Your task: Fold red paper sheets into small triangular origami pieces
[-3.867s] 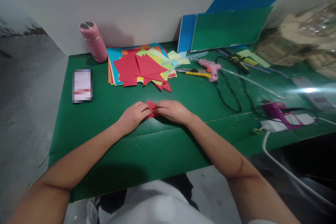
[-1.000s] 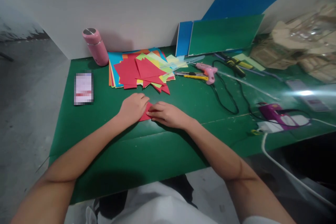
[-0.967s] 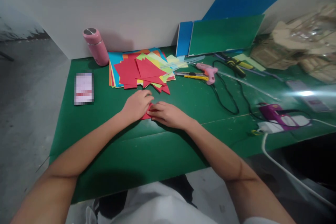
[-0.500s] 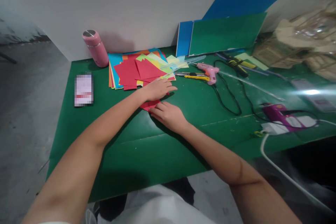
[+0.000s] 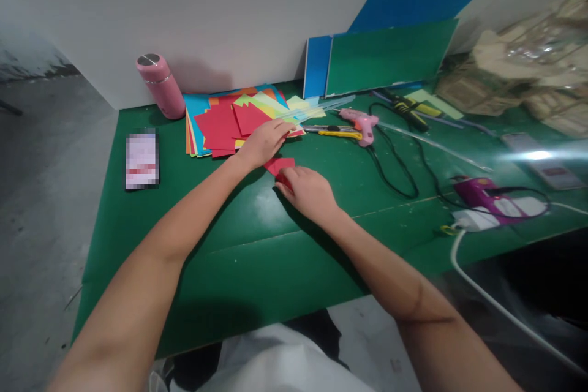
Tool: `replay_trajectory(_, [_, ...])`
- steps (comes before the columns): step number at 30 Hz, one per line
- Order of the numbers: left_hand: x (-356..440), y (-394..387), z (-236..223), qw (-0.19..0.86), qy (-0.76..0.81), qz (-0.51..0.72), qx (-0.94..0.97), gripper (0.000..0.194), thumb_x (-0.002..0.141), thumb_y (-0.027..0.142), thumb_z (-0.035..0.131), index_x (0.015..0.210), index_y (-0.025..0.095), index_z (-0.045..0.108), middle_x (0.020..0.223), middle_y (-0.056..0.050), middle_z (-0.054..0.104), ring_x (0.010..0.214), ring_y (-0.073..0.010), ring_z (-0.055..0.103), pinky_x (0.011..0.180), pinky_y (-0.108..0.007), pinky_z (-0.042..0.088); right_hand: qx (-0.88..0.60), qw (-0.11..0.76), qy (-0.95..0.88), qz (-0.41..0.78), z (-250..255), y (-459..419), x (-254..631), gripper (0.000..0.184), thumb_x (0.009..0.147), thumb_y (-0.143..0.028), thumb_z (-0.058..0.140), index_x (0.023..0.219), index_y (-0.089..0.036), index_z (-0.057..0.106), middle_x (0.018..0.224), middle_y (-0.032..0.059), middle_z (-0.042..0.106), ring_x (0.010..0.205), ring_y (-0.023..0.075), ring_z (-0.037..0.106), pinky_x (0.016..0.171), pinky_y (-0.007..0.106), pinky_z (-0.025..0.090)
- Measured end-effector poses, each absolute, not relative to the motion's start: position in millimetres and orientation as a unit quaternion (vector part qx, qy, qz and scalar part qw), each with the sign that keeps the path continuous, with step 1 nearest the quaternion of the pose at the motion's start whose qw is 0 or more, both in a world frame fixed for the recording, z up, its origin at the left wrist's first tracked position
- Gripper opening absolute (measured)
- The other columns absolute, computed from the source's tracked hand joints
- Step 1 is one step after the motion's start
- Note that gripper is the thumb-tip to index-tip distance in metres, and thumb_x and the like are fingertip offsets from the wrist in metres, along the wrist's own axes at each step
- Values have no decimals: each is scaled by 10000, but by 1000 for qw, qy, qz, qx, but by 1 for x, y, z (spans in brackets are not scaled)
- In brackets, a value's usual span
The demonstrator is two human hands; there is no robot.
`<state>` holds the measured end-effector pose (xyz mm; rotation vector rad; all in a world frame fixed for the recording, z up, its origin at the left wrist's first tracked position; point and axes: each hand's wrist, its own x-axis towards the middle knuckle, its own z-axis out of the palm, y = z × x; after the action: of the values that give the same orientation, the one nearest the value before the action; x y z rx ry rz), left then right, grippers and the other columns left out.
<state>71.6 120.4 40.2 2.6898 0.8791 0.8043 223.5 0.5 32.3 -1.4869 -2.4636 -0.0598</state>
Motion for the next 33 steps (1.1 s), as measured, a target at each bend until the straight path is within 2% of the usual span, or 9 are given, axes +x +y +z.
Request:
replay_trajectory(5, [70, 112, 38, 110, 299, 266, 910, 312, 954, 114, 411, 1228, 107, 560, 1207, -141, 621, 1134, -216, 567, 988, -365, 447, -503, 148, -851, -3, 27, 13, 228, 393, 942, -420, 519, 1162, -97, 566, 1028, 198, 681, 1010, 319, 589, 839, 407, 442])
replay_trajectory(8, [68, 105, 37, 118, 295, 240, 917, 276, 960, 254, 504, 1180, 116, 595, 1179, -137, 639, 1130, -235, 568, 978, -370, 447, -484, 157, -860, 18, 19, 24, 235, 496, 953, -472, 477, 1230, -68, 549, 1129, 219, 656, 1126, 340, 530, 926, 445, 412])
replay_trajectory(10, [63, 101, 37, 120, 297, 237, 917, 293, 977, 344, 482, 1130, 136, 621, 1147, -119, 657, 1104, -233, 575, 973, -371, 445, -492, 159, -856, 16, 14, 28, 239, 490, 966, -486, 434, 1255, -110, 559, 1169, 196, 649, 1150, 354, 494, 929, 479, 391])
replay_trajectory(14, [45, 102, 32, 62, 400, 281, 870, 313, 1001, 286, 374, 1073, 146, 645, 1124, -119, 649, 1082, -236, 569, 989, -395, 431, -527, 156, -835, -16, 11, 29, 245, 466, 952, -515, 446, 1248, -203, 627, 1311, 176, 555, 1107, 351, 466, 856, 472, 384])
replay_trajectory(16, [34, 107, 27, 30, 469, 295, 832, 267, 942, 214, 458, 1138, 141, 625, 1234, -144, 592, 1165, -263, 533, 1017, -411, 421, -525, 154, -837, -12, 13, 29, 248, 457, 946, -501, 467, 1246, -207, 645, 1265, 178, 563, 1078, 334, 479, 837, 455, 387])
replay_trajectory(19, [21, 116, 17, 32, 506, 281, 815, 407, 853, 209, 597, 1250, 126, 562, 1387, -178, 485, 1278, -300, 477, 1061, -431, 409, -492, 182, -851, 18, 22, 28, 252, 384, 959, -430, 470, 1198, -223, 686, 1200, 140, 619, 1058, 295, 523, 863, 443, 392])
replay_trajectory(22, [14, 123, 13, 61, 510, 260, 818, 509, 849, 275, 636, 1319, 125, 510, 1379, -187, 506, 1262, -302, 505, 1057, -442, 423, -499, 271, -823, 1, 33, 23, 252, 380, 979, -381, 443, 874, -221, 771, 1094, 83, 705, 987, 254, 572, 894, 433, 390])
replay_trajectory(25, [13, 127, 14, 78, 508, 249, 821, 488, 884, 262, 603, 1344, 132, 502, 1325, -168, 582, 1206, -288, 553, 1042, -447, 432, -517, 355, -779, -16, 41, 16, 248, 433, 990, -332, 410, 765, -226, 764, 929, 59, 746, 893, 229, 599, 864, 420, 402])
replay_trajectory(33, [15, 107, 23, 60, 472, 265, 839, 220, 923, 160, 501, 987, 167, 711, 1010, -96, 728, 964, -234, 636, 892, -382, 477, -504, 414, -758, 21, 41, 11, 240, 495, 986, -321, 383, 622, -240, 708, 684, 30, 716, 717, 192, 615, 794, 391, 428])
